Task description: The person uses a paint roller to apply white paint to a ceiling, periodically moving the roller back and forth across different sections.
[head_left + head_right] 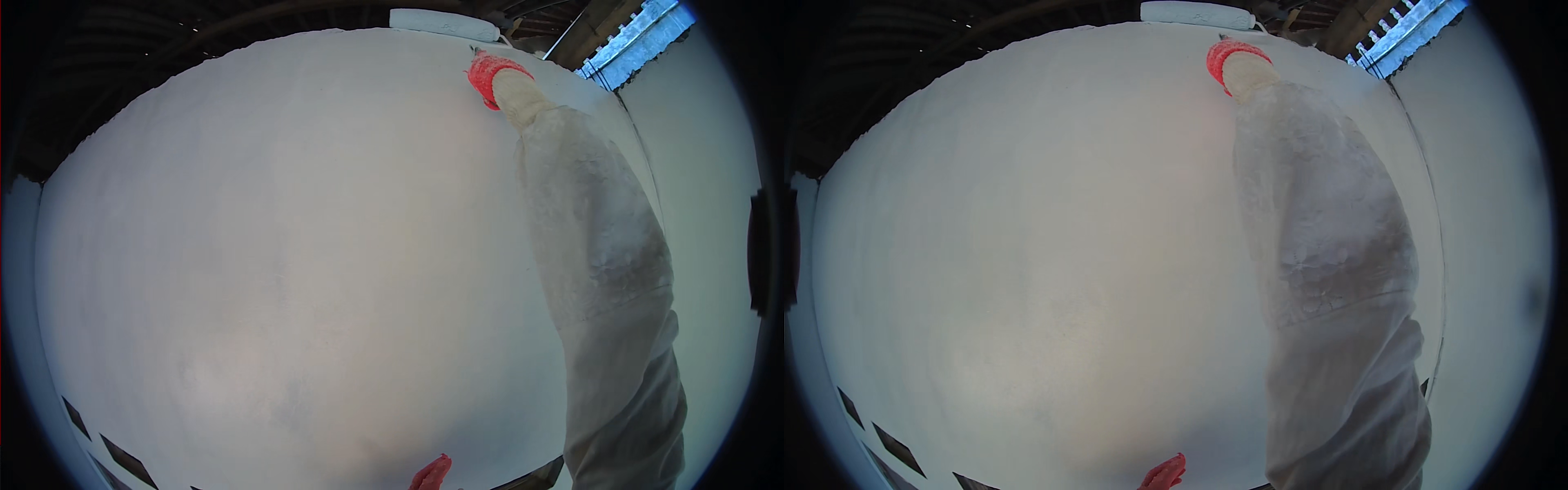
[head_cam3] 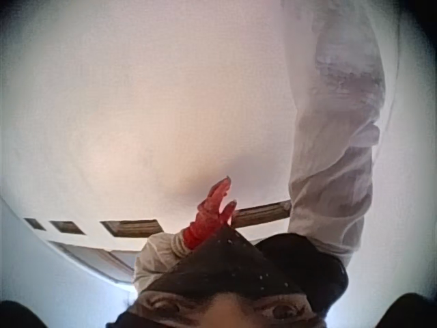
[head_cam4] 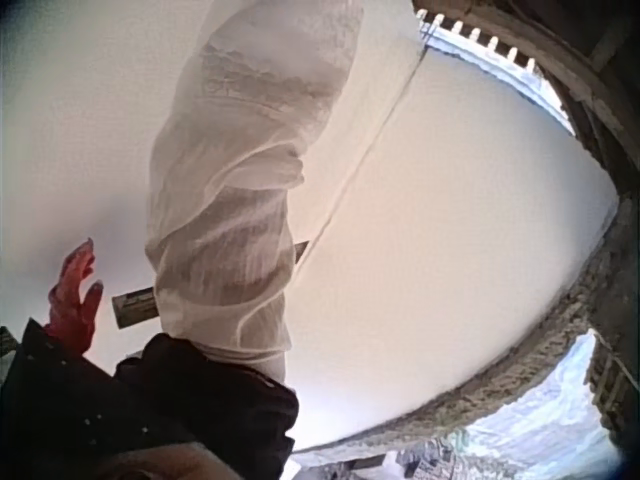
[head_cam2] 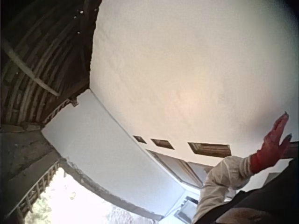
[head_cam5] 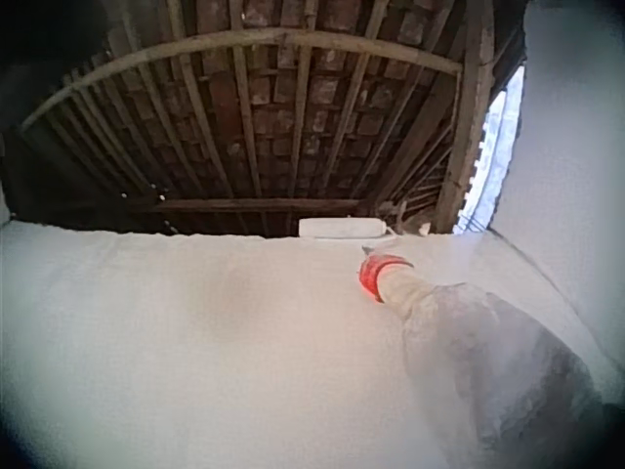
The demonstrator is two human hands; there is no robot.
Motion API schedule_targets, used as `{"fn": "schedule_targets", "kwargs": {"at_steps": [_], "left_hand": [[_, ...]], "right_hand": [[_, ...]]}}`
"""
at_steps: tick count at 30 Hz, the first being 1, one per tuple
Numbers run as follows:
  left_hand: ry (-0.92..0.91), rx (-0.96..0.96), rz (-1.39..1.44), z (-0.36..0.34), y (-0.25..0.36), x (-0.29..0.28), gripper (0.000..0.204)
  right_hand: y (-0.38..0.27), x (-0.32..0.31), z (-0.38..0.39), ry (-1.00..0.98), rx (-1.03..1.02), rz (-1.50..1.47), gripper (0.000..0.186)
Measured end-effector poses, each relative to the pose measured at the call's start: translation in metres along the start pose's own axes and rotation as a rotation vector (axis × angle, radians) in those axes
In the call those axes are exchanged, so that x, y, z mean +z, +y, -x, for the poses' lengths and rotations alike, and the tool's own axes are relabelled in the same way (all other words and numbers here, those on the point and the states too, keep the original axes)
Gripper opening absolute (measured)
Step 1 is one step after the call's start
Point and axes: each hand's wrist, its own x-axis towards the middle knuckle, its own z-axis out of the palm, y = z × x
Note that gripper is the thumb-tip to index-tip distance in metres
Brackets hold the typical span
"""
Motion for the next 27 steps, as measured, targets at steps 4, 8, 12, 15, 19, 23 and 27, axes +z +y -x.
{"fn": "schedule_targets", "kwargs": {"at_steps": [4, 8, 12, 15, 19, 23, 27], "left_hand": [[0.065, 0.031, -0.033, 0.017, -0.002, -0.007, 0.061], [0.06, -0.02, -0.024, 0.024, -0.004, -0.009, 0.061], [0.05, 0.006, -0.076, 0.024, 0.005, -0.021, 0.059], [0.087, 0.112, -0.032, 0.035, 0.001, -0.017, 0.057], [0.049, 0.1, -0.011, 0.051, 0.006, -0.001, 0.055], [-0.085, 0.028, 0.199, 0.059, 0.003, 0.054, 0.053], [-0.224, -0.073, 0.229, 0.064, 0.003, 0.079, 0.053]], "right_hand": [[0.002, -0.007, -0.017, 0.064, -0.183, 0.406, 0.034], [0.002, 0.003, -0.017, 0.099, -0.261, 0.077, 0.031], [-0.016, 0.012, 0.049, 0.108, 0.301, -1.067, 0.032], [0.014, 0.006, 0.087, 0.264, 0.182, -1.177, 0.039], [0.064, -0.003, 0.164, 0.285, 0.084, -1.208, 0.049], [0.11, -0.007, 0.313, 0.329, 0.258, -1.05, 0.051], [0.134, 0.03, 0.471, 0.193, 0.491, -1.035, 0.058]]}}
